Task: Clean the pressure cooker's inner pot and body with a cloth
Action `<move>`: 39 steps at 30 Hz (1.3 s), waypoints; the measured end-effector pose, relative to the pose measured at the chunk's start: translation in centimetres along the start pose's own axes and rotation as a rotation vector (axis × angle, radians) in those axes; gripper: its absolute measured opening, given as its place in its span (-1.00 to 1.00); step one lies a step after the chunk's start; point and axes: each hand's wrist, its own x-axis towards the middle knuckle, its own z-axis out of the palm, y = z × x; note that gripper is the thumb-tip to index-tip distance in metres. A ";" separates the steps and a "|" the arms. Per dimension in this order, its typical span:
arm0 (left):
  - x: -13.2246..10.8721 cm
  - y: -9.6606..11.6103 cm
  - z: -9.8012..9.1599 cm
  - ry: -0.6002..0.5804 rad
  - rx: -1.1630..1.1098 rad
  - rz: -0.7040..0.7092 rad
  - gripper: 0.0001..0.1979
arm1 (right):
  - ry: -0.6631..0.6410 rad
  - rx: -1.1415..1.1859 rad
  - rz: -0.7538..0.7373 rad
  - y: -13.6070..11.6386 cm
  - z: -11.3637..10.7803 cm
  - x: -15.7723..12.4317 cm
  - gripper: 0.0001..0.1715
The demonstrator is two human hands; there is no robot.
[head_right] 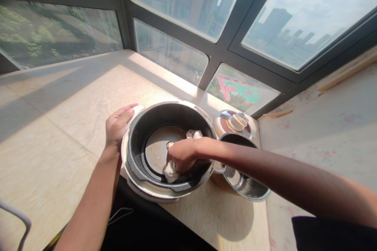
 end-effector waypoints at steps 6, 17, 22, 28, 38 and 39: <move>-0.1 -0.1 0.0 -0.008 -0.030 -0.014 -0.50 | -0.006 -0.337 0.069 2.1 0.1 0.2 -0.76; 0.2 -0.3 0.1 -0.010 -0.029 0.005 -0.50 | 0.395 -0.422 -0.010 3.3 0.6 5.4 -0.62; 0.4 -0.4 0.1 -0.010 -0.047 0.002 -0.49 | 0.542 -0.140 0.179 0.4 0.6 6.5 -0.64; 0.6 -0.9 0.0 -0.036 -0.062 0.027 -0.47 | 0.541 0.052 0.238 -1.2 0.7 6.4 -0.60; 1.4 -1.5 -0.1 -0.043 -0.056 0.078 -0.52 | 0.180 0.353 0.115 -2.8 0.2 3.4 -0.78; 1.5 -1.6 -0.1 -0.046 -0.058 0.080 -0.53 | 0.105 0.364 0.133 -2.6 0.1 3.0 -0.77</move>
